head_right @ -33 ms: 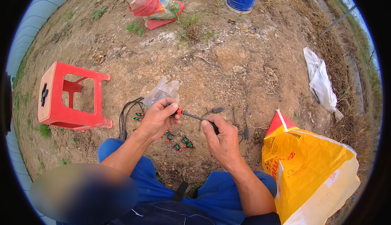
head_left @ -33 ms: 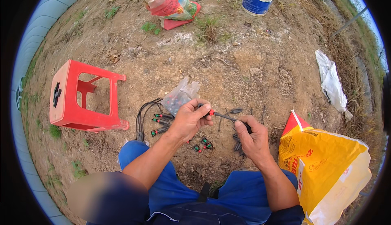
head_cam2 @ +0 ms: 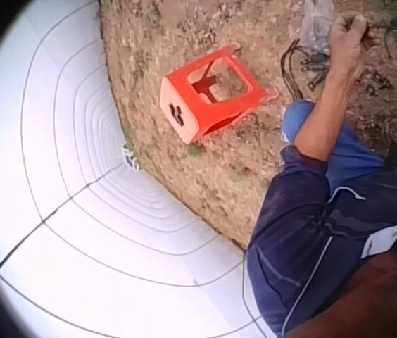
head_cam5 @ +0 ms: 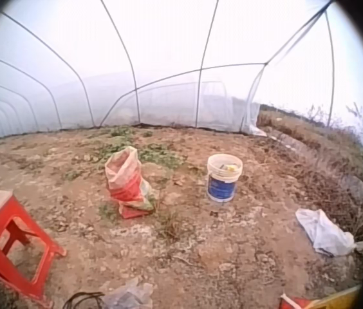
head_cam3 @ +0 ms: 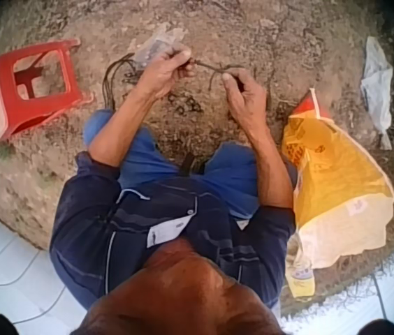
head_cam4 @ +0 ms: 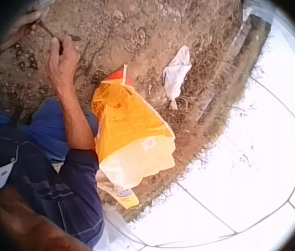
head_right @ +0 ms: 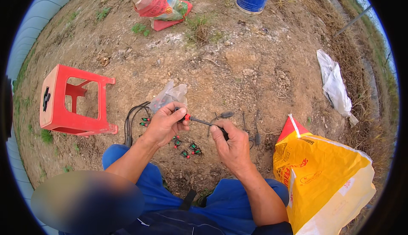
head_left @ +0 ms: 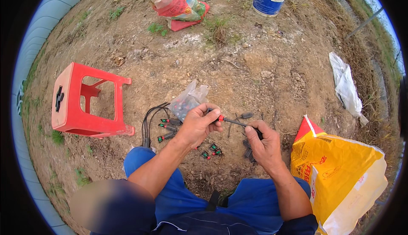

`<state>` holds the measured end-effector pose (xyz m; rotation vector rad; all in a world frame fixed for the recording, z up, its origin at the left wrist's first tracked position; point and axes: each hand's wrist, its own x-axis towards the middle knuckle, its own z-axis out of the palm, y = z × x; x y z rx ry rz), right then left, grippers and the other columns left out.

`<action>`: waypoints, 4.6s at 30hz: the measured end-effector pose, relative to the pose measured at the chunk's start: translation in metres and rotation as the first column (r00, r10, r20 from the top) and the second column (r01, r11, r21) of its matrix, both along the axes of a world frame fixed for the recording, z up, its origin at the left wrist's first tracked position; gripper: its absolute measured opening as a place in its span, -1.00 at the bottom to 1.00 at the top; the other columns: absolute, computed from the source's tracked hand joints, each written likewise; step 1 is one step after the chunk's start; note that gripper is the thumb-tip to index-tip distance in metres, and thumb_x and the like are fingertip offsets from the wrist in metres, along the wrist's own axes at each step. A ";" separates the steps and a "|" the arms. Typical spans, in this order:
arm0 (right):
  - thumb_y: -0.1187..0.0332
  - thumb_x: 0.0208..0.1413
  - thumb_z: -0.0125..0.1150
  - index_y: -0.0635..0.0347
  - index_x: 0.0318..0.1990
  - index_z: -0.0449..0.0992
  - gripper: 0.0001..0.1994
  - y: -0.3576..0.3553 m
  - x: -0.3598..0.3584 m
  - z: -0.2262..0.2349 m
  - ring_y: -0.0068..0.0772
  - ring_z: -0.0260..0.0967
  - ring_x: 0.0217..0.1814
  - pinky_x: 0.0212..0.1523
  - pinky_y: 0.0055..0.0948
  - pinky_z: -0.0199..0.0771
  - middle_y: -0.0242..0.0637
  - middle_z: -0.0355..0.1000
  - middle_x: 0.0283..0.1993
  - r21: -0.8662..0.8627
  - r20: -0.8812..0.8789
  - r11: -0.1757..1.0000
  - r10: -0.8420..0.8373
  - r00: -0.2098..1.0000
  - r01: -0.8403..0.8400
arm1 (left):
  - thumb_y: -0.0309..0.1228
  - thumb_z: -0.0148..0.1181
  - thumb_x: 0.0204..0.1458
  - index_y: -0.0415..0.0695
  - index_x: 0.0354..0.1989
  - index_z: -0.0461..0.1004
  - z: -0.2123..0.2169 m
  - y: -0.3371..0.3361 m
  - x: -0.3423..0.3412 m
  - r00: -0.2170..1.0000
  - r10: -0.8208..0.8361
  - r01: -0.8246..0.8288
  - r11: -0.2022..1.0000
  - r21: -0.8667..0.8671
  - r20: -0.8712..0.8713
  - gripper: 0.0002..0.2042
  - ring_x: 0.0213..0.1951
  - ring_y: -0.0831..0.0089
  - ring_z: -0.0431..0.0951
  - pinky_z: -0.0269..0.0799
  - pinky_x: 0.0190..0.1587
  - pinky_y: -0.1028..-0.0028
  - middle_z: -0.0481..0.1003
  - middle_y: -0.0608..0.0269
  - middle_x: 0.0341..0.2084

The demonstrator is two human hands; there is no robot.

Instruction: The person sits on the ground and assembles small electronic components by hand. They repeatedly pick up black ribbed connectors and small green circuit boards, then join them together. The person places the assembled units on the ground and continues the process with additional parts from a plastic bag.

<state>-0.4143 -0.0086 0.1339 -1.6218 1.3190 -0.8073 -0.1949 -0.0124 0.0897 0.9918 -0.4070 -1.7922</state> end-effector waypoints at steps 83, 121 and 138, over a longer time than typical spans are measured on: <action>0.43 0.06 0.21 0.23 0.21 0.36 -0.49 -0.019 -0.052 0.012 0.16 0.40 0.05 0.05 -0.08 0.40 0.07 0.44 -0.05 -0.018 -0.224 0.945 0.314 0.923 -0.326 | -0.49 0.37 0.04 -0.25 -0.34 0.60 0.023 -0.007 0.027 0.718 -0.311 0.428 0.903 -0.042 0.623 -0.90 -0.57 0.59 0.51 0.43 -0.52 0.53 0.54 0.31 -0.54; 0.38 0.12 0.16 0.29 0.30 0.26 -0.44 -0.020 -0.059 0.010 0.25 0.37 0.08 0.10 -0.07 0.39 0.19 0.40 0.03 0.180 -0.301 0.848 0.529 0.793 -0.498 | -0.52 0.35 0.06 -0.25 -0.33 0.55 0.025 0.000 0.011 0.774 -0.340 0.426 0.904 -0.041 0.535 -0.90 -0.54 0.58 0.56 0.46 -0.51 0.55 0.54 0.30 -0.53; 0.25 0.15 0.22 0.32 -0.10 0.38 -0.68 0.008 -0.006 -0.009 0.23 0.43 -0.17 -0.22 0.03 0.43 0.10 0.43 -0.23 0.016 -0.263 0.906 0.412 0.872 -0.423 | -0.03 -0.03 0.33 -0.20 -0.43 0.44 -0.004 0.013 -0.014 0.777 -0.316 0.311 0.945 0.105 0.545 -0.54 -0.64 0.65 0.36 0.37 -0.55 0.56 0.36 0.40 -0.69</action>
